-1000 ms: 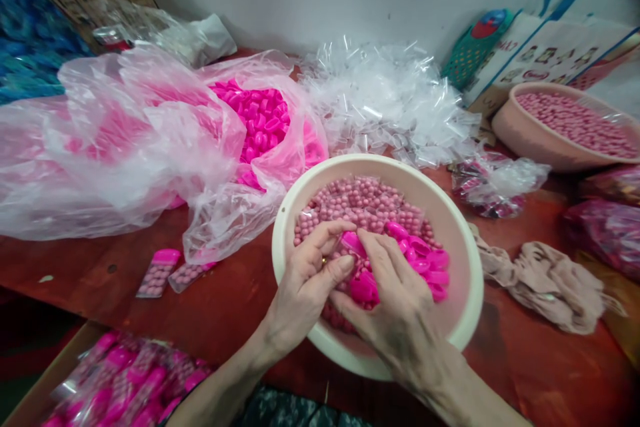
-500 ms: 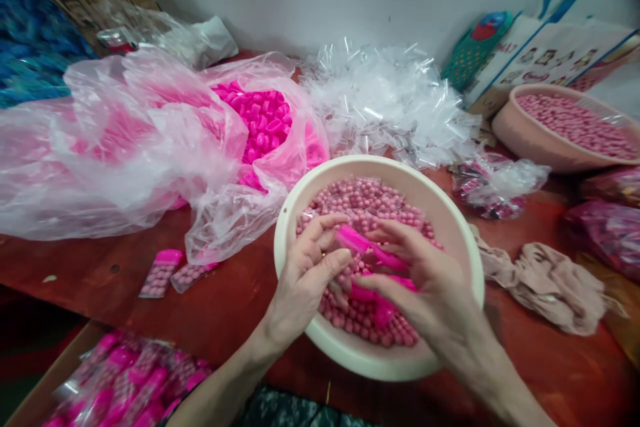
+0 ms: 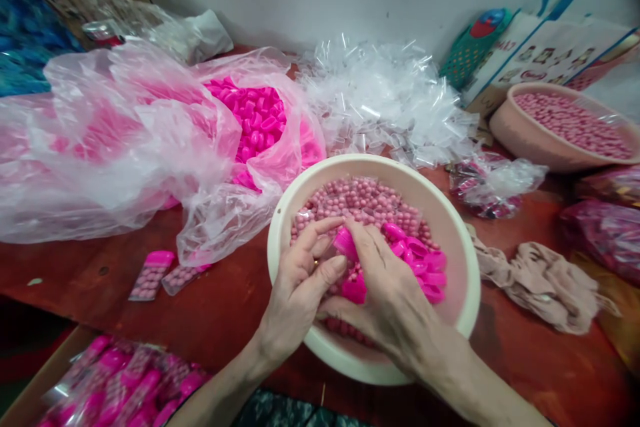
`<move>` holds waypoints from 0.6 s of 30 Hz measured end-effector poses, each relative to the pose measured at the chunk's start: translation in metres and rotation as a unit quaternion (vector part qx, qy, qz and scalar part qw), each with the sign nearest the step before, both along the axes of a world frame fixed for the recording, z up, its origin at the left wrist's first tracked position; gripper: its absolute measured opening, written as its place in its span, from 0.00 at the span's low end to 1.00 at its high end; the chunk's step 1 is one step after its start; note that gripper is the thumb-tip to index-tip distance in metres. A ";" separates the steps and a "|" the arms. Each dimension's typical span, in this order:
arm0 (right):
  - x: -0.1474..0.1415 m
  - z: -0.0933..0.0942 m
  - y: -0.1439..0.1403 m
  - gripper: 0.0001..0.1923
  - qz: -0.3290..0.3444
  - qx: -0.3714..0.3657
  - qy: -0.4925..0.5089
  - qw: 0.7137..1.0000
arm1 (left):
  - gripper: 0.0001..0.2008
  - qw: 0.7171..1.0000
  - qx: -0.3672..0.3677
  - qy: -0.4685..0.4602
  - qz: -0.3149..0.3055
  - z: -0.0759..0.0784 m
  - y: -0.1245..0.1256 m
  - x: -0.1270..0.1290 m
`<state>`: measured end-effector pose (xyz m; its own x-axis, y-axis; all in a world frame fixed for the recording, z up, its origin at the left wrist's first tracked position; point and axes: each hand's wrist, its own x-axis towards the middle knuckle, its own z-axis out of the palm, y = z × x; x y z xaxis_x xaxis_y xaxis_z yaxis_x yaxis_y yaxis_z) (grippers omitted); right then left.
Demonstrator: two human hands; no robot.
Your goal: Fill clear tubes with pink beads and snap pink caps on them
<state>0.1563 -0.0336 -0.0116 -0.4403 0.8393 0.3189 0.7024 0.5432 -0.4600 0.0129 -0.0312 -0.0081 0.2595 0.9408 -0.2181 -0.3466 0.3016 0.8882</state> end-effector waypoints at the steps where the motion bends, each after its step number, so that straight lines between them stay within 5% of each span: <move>1: -0.001 0.001 0.000 0.36 0.003 0.016 -0.014 1.000 | 0.18 1.000 0.009 0.001 0.000 -0.001 0.000 0.000; 9: -0.013 0.019 0.010 0.18 0.038 0.075 -0.062 0.995 | 0.16 0.998 0.041 0.047 0.006 -0.007 -0.005 -0.002; 18: -0.016 0.004 0.007 0.32 -0.031 0.033 -0.011 0.999 | 0.19 0.998 0.040 -0.020 0.043 -0.008 0.004 0.001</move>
